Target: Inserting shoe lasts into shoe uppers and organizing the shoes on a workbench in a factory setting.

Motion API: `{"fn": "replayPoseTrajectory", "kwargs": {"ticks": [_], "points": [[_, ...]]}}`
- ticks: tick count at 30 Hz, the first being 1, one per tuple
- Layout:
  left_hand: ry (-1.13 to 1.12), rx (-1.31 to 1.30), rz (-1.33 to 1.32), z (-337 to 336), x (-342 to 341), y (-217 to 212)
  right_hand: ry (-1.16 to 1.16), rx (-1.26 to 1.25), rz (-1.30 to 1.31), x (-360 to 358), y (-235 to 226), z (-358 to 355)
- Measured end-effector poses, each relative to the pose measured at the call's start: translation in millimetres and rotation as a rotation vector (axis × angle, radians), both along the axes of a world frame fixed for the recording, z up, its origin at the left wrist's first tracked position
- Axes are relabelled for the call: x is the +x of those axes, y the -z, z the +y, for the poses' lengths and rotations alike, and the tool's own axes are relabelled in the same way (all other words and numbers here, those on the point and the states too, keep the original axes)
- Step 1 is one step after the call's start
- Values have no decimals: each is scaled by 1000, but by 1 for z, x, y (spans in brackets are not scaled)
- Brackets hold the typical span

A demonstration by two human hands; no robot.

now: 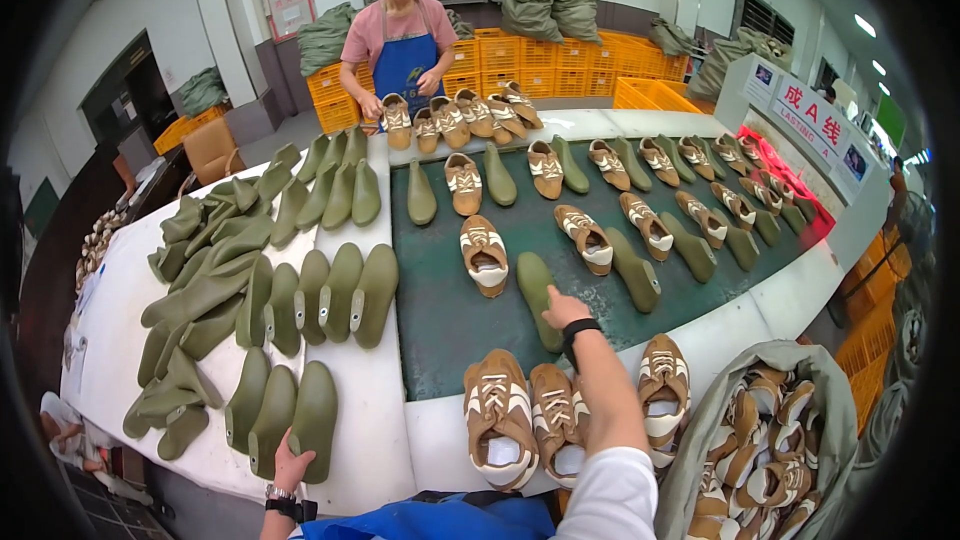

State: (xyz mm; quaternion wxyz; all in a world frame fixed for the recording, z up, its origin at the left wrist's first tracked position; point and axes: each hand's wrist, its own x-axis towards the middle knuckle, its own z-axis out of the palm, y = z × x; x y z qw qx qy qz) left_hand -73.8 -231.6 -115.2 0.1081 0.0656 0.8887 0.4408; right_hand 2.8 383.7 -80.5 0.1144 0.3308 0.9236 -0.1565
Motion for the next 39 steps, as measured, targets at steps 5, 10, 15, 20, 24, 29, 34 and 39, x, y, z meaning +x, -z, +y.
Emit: {"fn": "replayPoseTrajectory", "kwargs": {"ticks": [5,10,15,20,24,29,34,39], "points": [[320,-172,-15,39,12,-21,-115,-99,517,82,-89,-28],[457,-68,-68,127,-12,-6,-76,-119,815,177,-153,-115],[391,41,-47,262,-64,20,27,-17,769,272,-153,-209],[491,19,-151,344,-84,74,275,-103,684,326,-124,-293],[469,105,-398,362,-79,60,318,-173,644,336,-99,-326],[687,-130,-198,324,-56,57,159,-211,648,301,-84,-310],[849,-200,120,294,-37,29,-94,-84,744,241,-100,-281],[931,-24,-12,236,-10,4,-188,-131,670,194,-78,-276]]}}
